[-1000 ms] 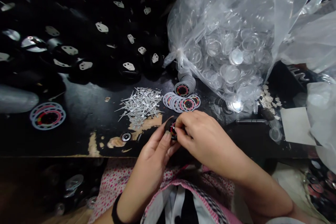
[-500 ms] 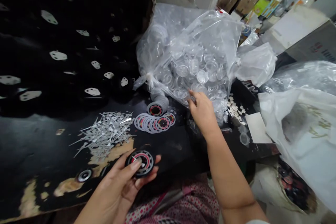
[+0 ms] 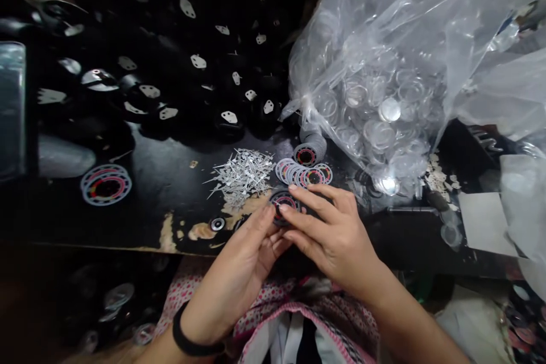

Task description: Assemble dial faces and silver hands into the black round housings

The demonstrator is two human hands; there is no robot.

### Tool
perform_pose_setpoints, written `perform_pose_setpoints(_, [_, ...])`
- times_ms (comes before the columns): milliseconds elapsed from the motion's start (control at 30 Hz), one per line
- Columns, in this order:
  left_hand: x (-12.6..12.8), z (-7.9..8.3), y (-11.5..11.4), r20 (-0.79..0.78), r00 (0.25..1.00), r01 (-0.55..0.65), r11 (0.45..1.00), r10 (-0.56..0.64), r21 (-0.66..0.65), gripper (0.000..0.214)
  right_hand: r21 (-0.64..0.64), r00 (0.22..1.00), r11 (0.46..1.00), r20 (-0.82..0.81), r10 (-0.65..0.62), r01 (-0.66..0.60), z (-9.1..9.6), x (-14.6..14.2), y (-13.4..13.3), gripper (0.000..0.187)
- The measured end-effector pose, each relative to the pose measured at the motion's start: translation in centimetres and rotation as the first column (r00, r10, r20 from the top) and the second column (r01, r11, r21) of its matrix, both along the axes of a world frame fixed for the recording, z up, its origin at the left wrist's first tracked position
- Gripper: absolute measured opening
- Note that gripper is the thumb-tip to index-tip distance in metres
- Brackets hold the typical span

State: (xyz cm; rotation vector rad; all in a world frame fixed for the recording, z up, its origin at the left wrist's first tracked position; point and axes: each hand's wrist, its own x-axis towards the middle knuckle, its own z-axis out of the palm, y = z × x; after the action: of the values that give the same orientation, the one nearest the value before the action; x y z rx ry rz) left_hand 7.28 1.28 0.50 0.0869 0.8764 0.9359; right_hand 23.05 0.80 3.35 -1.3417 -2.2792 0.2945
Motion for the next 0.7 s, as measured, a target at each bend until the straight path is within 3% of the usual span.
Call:
perform_pose_setpoints(67, [0.1, -0.3, -0.3, -0.072, 0.997, 0.03, 0.997, -0.025, 0.066, 0.021, -0.031, 0.996, 0.999, -0.084, -0.033, 0.03, 0.3, 0.2, 0.2, 0.018])
perform_pose_setpoints(133, [0.1, -0.4, -0.7, -0.177, 0.983, 0.086, 0.982, -0.056, 0.167, 0.028, -0.108, 0.971, 0.986, -0.191, -0.143, 0.124, 0.7, 0.1, 0.7, 0.015])
perform_pose_setpoints(233, [0.0, -0.3, -1.3, -0.364, 0.928, 0.2, 0.933, -0.083, 0.299, 0.038, -0.211, 0.942, 0.955, -0.221, -0.254, 0.208, 0.9, -0.7, 1.6, 0.031])
perform_pose_setpoints(300, [-0.1, 0.1, -1.6, -0.45, 0.889, 0.258, 0.905, -0.086, 0.338, 0.038, -0.18, 0.949, 0.96, -0.195, -0.249, 0.215, 0.7, -1.4, 2.0, 0.039])
perform_pose_setpoints(400, [0.0, 0.7, -1.5, -0.538, 0.84, 0.302, 0.885, -0.071, 0.355, 0.035, -0.067, 0.949, 0.971, -0.208, -0.237, 0.228, 0.0, -2.3, 2.1, 0.039])
perform_pose_setpoints(500, [-0.1, 1.0, -1.4, -0.613, 0.788, 0.335, 0.87, -0.048, 0.362, 0.035, -0.045, 0.938, 0.973, -0.261, -0.229, 0.225, -0.4, -2.9, 1.9, 0.039])
perform_pose_setpoints(600, [-2.5, 0.1, -2.6, -0.657, 0.75, 0.367, 0.876, -0.08, 0.312, 0.034, -0.178, 0.953, 0.977, -0.258, -0.16, 0.116, -0.1, -2.9, 1.7, 0.042])
perform_pose_setpoints(700, [-8.3, -1.8, -6.0, -0.776, 0.621, 0.377, 0.91, -0.11, 0.173, 0.037, -0.334, 0.955, 0.94, -0.294, -0.042, -0.062, 0.4, -2.2, 1.8, 0.037])
